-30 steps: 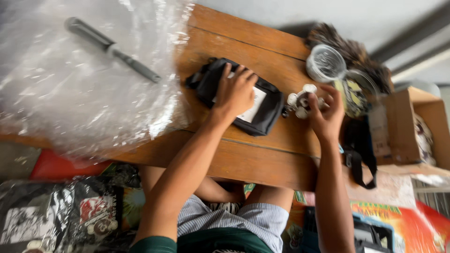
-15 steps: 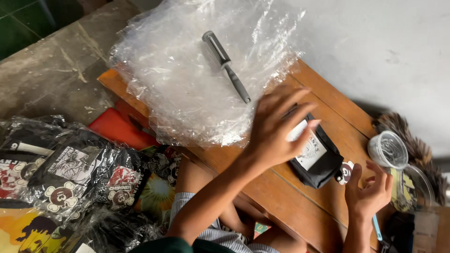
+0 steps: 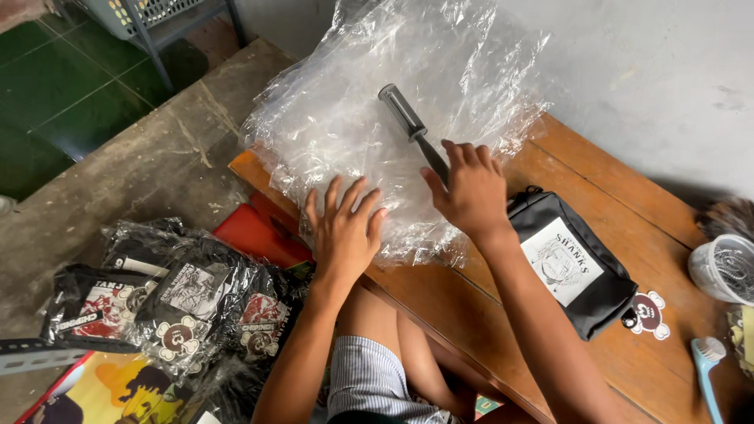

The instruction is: The person attaches a small bear-shaped charm to a black bag using a metal clasp. They then use a feather duster to clean a sheet of bubble wrap on the table. Finally, they attach a strap to the bag, zip it closed, and place it inside a plastic bag.

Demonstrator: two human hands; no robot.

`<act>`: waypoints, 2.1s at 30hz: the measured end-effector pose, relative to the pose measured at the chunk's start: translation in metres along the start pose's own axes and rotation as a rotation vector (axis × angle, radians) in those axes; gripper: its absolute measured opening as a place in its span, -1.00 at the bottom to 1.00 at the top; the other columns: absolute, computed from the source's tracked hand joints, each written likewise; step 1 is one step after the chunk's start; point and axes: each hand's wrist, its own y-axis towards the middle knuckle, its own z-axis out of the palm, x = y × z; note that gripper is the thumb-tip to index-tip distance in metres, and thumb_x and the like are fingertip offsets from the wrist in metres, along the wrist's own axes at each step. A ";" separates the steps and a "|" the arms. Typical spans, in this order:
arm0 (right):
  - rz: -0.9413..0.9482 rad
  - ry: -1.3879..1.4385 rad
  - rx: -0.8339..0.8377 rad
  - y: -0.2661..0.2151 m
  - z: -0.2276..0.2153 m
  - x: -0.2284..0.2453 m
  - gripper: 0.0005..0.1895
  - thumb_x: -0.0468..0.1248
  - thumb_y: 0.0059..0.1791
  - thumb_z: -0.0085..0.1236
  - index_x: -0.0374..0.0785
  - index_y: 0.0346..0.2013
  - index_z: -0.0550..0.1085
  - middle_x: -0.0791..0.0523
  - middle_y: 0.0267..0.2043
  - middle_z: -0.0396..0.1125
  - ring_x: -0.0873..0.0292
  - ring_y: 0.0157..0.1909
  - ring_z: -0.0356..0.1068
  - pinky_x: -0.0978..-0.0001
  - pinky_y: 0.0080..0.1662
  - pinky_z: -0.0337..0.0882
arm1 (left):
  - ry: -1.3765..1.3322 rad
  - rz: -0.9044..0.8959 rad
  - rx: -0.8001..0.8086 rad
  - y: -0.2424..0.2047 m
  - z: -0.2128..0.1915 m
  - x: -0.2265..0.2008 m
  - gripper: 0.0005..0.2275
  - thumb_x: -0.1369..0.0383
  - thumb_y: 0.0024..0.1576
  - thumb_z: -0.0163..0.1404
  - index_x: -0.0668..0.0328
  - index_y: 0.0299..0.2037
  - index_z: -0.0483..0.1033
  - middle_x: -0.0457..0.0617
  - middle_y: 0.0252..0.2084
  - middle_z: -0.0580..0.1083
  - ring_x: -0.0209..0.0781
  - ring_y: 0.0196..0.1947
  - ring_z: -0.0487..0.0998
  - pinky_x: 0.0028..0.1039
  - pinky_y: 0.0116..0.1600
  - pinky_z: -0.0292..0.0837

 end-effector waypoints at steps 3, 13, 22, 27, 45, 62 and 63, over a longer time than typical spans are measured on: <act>0.060 -0.125 0.103 0.009 0.036 -0.006 -0.58 0.03 0.05 0.11 -0.15 0.07 0.55 0.11 -0.11 0.42 0.01 -0.04 0.41 0.11 -0.06 0.38 | -0.001 0.004 -0.067 -0.005 0.009 0.005 -0.83 0.18 0.20 0.09 -0.12 -0.07 0.65 -0.08 0.05 0.58 0.18 0.23 0.45 0.28 0.28 0.01; 0.117 0.330 -0.357 -0.018 -0.047 -0.036 -0.79 -0.37 0.16 0.05 -0.44 0.05 0.44 -0.11 -0.18 0.28 -0.27 -0.19 0.39 -0.06 -0.22 0.39 | -0.281 -0.195 -0.140 0.011 -0.018 -0.014 -0.86 0.39 0.13 0.06 -0.10 -0.16 0.61 -0.08 -0.06 0.64 0.27 0.16 0.54 0.44 0.28 -0.14; 0.354 0.618 -0.415 -0.053 -0.039 -0.068 -0.79 -0.28 0.27 0.00 -0.43 0.03 0.40 -0.10 -0.30 0.27 -0.05 -0.36 0.30 0.22 -0.39 0.31 | -0.126 0.080 0.204 0.041 -0.018 -0.008 -0.68 0.17 0.10 0.20 0.04 0.02 0.64 0.06 0.01 0.61 0.23 0.26 0.44 0.42 0.34 -0.26; 0.372 0.641 -0.433 -0.061 -0.030 -0.063 -0.80 -0.32 0.21 0.04 -0.47 -0.01 0.41 -0.19 -0.37 0.28 -0.20 -0.40 0.33 0.10 -0.41 0.30 | -0.154 0.065 0.003 0.042 0.001 -0.005 -0.90 0.44 0.13 0.13 -0.06 -0.22 0.58 -0.17 -0.33 0.59 -0.12 -0.18 0.63 0.35 0.39 -0.20; 0.283 0.243 -0.130 -0.026 -0.047 0.030 -0.63 -0.14 0.12 0.03 -0.02 0.21 0.29 0.06 -0.22 0.29 -0.24 -0.44 0.48 -0.17 -0.35 0.49 | -0.700 0.060 -0.488 0.111 -0.105 0.002 -0.92 0.47 0.43 -0.26 0.33 -0.07 0.25 0.15 -0.21 0.41 -0.04 -0.04 0.45 -0.25 0.28 0.24; -0.149 0.765 -0.109 -0.058 -0.139 0.041 -0.15 0.18 0.04 0.02 -0.37 0.40 0.10 -0.14 0.29 0.21 -0.10 0.26 0.26 0.05 0.31 0.26 | -1.097 0.188 -0.039 0.080 -0.157 -0.120 -0.86 0.33 0.40 -0.31 0.25 -0.05 0.11 0.38 0.02 0.43 0.04 -0.03 0.49 -0.36 0.07 0.49; -0.193 0.825 -0.134 -0.065 -0.157 0.046 -0.09 0.16 -0.03 0.19 -0.37 0.37 0.11 -0.14 0.34 0.20 -0.12 0.36 0.26 0.04 0.37 0.27 | -1.188 0.198 0.101 0.076 -0.160 -0.131 -0.88 0.36 0.39 -0.30 0.27 -0.02 0.15 0.39 0.08 0.43 0.14 0.16 0.52 -0.32 0.18 0.57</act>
